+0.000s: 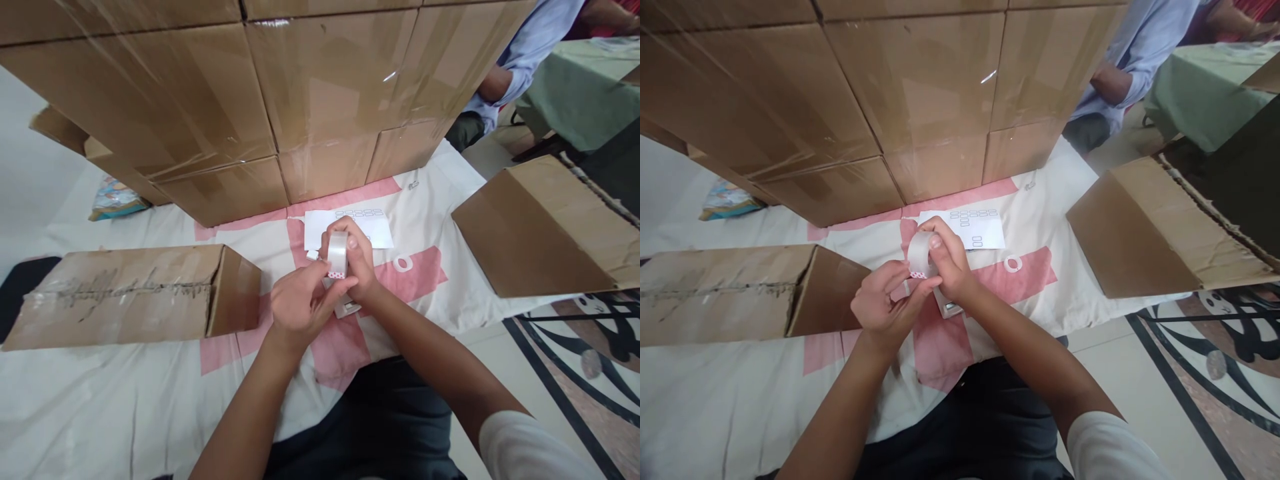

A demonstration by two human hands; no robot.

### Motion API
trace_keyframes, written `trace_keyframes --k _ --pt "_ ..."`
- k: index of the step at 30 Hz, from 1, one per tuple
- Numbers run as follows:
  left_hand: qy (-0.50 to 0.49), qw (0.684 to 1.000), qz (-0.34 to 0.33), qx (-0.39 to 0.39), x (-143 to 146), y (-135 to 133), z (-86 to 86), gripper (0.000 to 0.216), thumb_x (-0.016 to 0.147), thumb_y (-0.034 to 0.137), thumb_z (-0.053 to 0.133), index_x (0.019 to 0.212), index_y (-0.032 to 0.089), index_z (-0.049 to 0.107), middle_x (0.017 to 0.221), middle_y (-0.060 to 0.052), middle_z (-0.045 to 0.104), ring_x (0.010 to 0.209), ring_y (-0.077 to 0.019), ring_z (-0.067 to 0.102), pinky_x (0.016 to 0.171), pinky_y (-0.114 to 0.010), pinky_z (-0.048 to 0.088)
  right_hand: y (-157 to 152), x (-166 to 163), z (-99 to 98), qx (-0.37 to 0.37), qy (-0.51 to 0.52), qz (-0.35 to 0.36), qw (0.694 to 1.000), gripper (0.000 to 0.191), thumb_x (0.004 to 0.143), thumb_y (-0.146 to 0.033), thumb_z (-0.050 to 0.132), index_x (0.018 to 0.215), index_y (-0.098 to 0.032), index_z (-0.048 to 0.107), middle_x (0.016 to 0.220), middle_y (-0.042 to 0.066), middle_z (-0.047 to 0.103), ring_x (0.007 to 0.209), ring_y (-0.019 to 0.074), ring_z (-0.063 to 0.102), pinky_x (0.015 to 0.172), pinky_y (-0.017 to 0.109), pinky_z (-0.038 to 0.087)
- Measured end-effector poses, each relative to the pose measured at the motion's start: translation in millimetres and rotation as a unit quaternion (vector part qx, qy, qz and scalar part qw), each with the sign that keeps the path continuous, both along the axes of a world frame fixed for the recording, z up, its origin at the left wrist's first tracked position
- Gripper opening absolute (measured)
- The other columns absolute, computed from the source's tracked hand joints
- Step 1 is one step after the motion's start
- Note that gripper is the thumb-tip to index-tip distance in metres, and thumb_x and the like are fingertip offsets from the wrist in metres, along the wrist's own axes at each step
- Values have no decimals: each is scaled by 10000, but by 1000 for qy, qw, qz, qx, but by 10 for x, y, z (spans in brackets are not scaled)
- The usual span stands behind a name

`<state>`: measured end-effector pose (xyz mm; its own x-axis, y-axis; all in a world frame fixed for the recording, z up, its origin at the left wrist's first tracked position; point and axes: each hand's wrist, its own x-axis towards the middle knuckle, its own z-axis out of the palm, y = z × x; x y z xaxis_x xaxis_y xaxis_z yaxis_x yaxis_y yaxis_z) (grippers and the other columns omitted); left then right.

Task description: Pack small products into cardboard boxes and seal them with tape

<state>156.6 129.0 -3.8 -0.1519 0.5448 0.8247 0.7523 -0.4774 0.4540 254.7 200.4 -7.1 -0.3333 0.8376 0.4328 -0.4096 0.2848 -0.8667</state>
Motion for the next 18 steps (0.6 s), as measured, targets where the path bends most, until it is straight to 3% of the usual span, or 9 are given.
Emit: trace_keyframes --k 3,10,14,18 --pt "2 1000 -10 3 -4 1 25 261 825 402 785 900 189 655 569 80 572 468 -78 556 464 -190 434 7 -3 -8 -5 -12 -7 1000 382 984 -594 441 920 -223 510 706 2 519 620 165 487 542 288 387" --pt "38 999 -24 29 0 18 70 239 867 303 753 756 182 579 584 72 601 469 -61 527 504 -181 433 16 3 -15 -11 -32 -17 999 407 974 -636 426 902 -242 496 696 -9 492 577 156 440 530 291 373" --pt "-16 999 -28 -15 11 16 17 240 837 368 779 908 196 628 709 67 654 561 -69 616 547 -173 473 13 8 8 -8 -39 -12 999 404 982 -625 417 888 -240 498 708 -3 503 579 157 439 533 296 365" --pt "-28 1000 -9 11 8 11 -44 355 812 397 801 1059 219 617 780 72 661 597 -69 641 579 -175 498 13 6 15 -4 -40 -14 999 410 981 -628 418 888 -237 500 711 0 510 582 158 442 536 300 364"
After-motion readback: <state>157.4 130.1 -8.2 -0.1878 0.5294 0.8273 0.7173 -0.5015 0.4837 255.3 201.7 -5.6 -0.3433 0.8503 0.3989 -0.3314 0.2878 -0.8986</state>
